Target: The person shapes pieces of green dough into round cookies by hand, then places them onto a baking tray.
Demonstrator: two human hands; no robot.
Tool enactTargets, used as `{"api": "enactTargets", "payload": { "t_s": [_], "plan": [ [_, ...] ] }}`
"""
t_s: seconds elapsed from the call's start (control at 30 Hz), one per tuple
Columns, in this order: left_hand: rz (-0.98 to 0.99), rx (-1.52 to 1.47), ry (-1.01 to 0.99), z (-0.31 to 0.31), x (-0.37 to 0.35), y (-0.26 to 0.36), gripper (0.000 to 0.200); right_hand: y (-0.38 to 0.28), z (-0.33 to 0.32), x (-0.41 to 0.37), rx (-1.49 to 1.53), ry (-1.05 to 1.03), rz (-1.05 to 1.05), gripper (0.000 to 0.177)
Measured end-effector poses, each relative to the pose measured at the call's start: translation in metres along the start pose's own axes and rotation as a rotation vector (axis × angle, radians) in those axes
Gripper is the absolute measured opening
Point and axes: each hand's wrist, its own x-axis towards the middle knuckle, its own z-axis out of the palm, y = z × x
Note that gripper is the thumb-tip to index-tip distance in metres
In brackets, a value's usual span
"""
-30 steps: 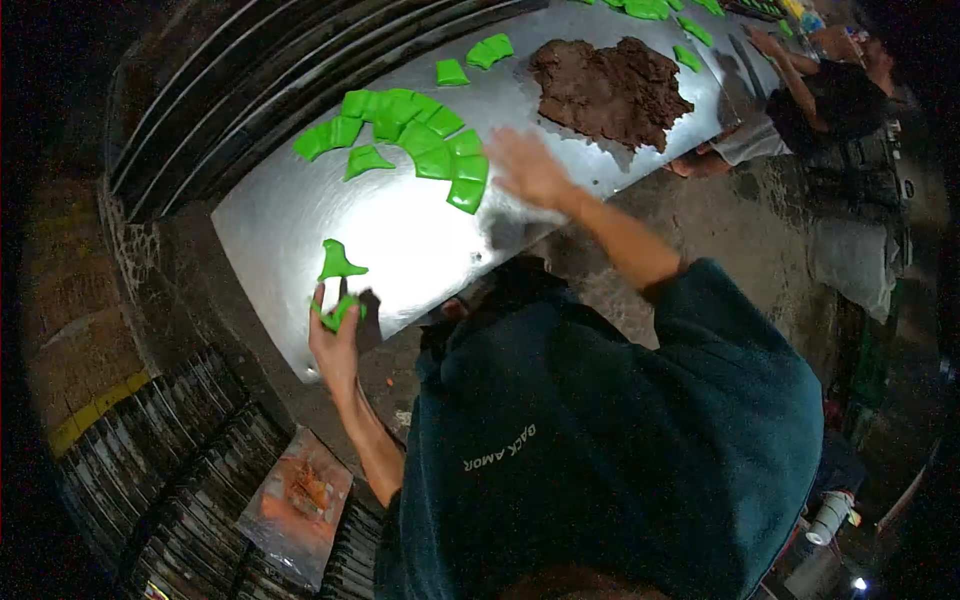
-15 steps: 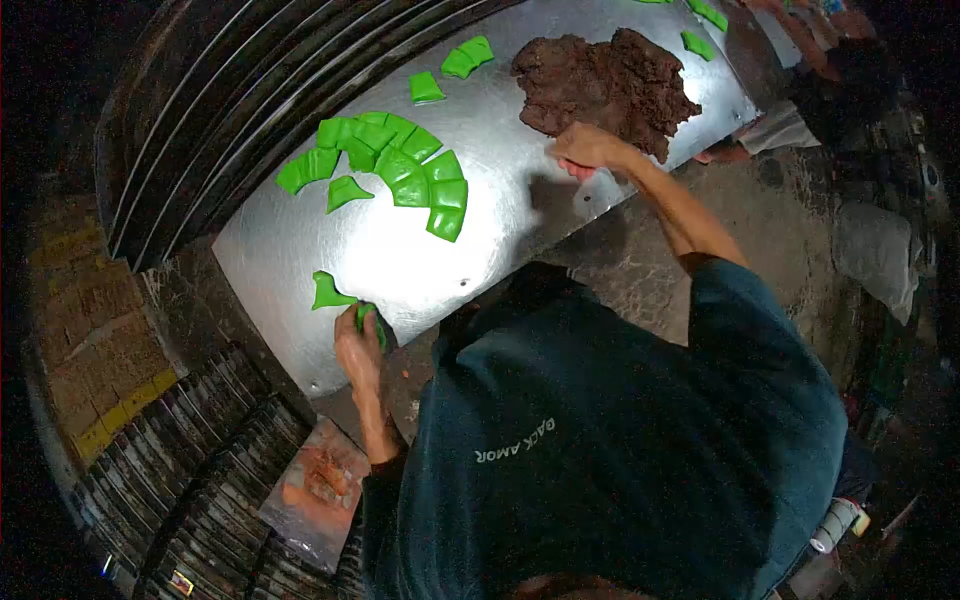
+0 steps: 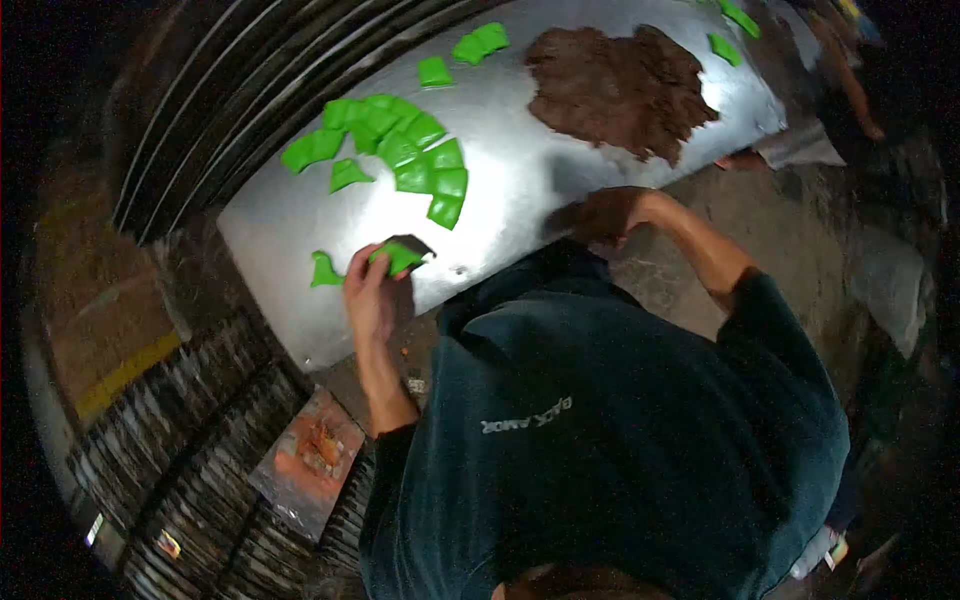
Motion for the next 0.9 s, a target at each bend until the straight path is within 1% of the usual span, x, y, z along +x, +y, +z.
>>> {"api": "enactTargets", "payload": {
  "t_s": [0.03,0.07,0.1,0.13,0.2,0.23,0.27,0.3,0.33,0.37,0.4,0.43,0.47,0.5,0.53,0.6,0.63,0.67,0.73,0.77,0.83,0.87,0.9],
  "plan": [
    [0.002,0.003,-0.054,0.001,0.007,0.001,0.022,-0.073,0.002,-0.019,0.353,-0.399,0.213,0.044],
    [0.003,0.004,-0.104,0.004,0.017,-0.001,0.023,-0.082,-0.018,0.019,-0.025,-0.597,-0.211,0.034],
    [0.007,0.041,-0.117,0.016,0.018,0.009,0.023,-0.126,-0.02,0.029,0.427,-0.139,0.47,0.039],
    [0.009,0.077,-0.14,0.027,0.023,0.02,0.023,-0.143,-0.013,0.032,0.122,-0.088,0.486,0.047],
    [0.069,0.029,-0.247,0.028,0.038,0.021,0.022,-0.163,0.005,0.036,-0.364,-0.075,0.367,0.05],
    [0.085,0.025,-0.235,0.031,0.04,0.025,0.021,-0.176,0.019,0.034,-0.84,-0.074,-0.054,0.042],
    [0.095,0.008,-0.305,0.028,0.046,0.024,0.021,-0.204,0.048,0.032,-0.637,0.201,0.111,0.037],
    [0.099,-0.028,-0.318,0.031,0.045,0.029,0.021,-0.245,0.075,0.025,-0.486,0.287,-0.034,0.037],
    [0.108,-0.064,-0.333,0.035,0.042,0.035,0.02,-0.25,0.097,0.036,-0.216,0.324,-0.158,0.037],
    [0.129,-0.028,-0.327,0.036,0.04,0.04,0.021,-0.272,0.12,0.039,-0.097,0.298,-0.248,0.035],
    [0.146,-0.032,-0.33,0.037,0.036,0.046,0.021,-0.28,0.143,0.048,-0.107,0.332,-0.426,0.04],
    [0.142,-0.058,-0.316,0.037,0.032,0.052,0.021,-0.29,0.162,0.05,-0.099,0.274,-0.406,0.04],
    [0.135,-0.085,-0.303,0.033,0.028,0.057,0.021,-0.296,0.179,0.055,-0.041,0.264,-0.416,0.037],
    [0.173,0.014,-0.274,0.026,0.028,0.058,0.022,-0.301,0.191,0.059,-0.067,0.309,-0.411,0.034],
    [0.192,0.006,-0.291,0.02,0.027,0.06,0.022,-0.306,0.2,0.062,-0.094,0.362,-0.404,0.031],
    [0.247,0.04,-0.16,0.01,0.021,0.063,0.026,-0.316,0.222,0.062,-0.023,0.42,-0.447,0.029],
    [0.338,0.141,-0.049,0.008,0.021,0.062,0.03,-0.314,0.235,0.067,-0.046,0.462,-0.522,0.028],
    [0.34,0.136,-0.075,0.011,0.016,0.065,0.03,-0.322,0.251,0.062,0.017,0.478,-0.542,0.027],
    [0.668,0.483,0.292,0.02,0.006,0.076,0.03,-0.334,0.286,0.062,0.192,0.722,-0.615,0.025],
    [0.847,0.429,0.27,0.025,0.007,0.068,0.031,-0.341,0.282,0.057,0.186,0.75,-0.611,0.025],
    [0.852,0.42,0.201,0.034,0.002,0.059,0.031,-0.361,0.268,0.045,0.134,0.774,-0.373,0.031],
    [0.858,0.42,0.158,0.037,0.0,0.055,0.031,-0.357,0.261,0.049,0.135,0.794,-0.362,0.031],
    [0.801,0.298,0.074,0.04,-0.004,0.056,0.031,-0.351,0.252,0.055,0.267,0.718,-0.398,0.033]
  ]
}}
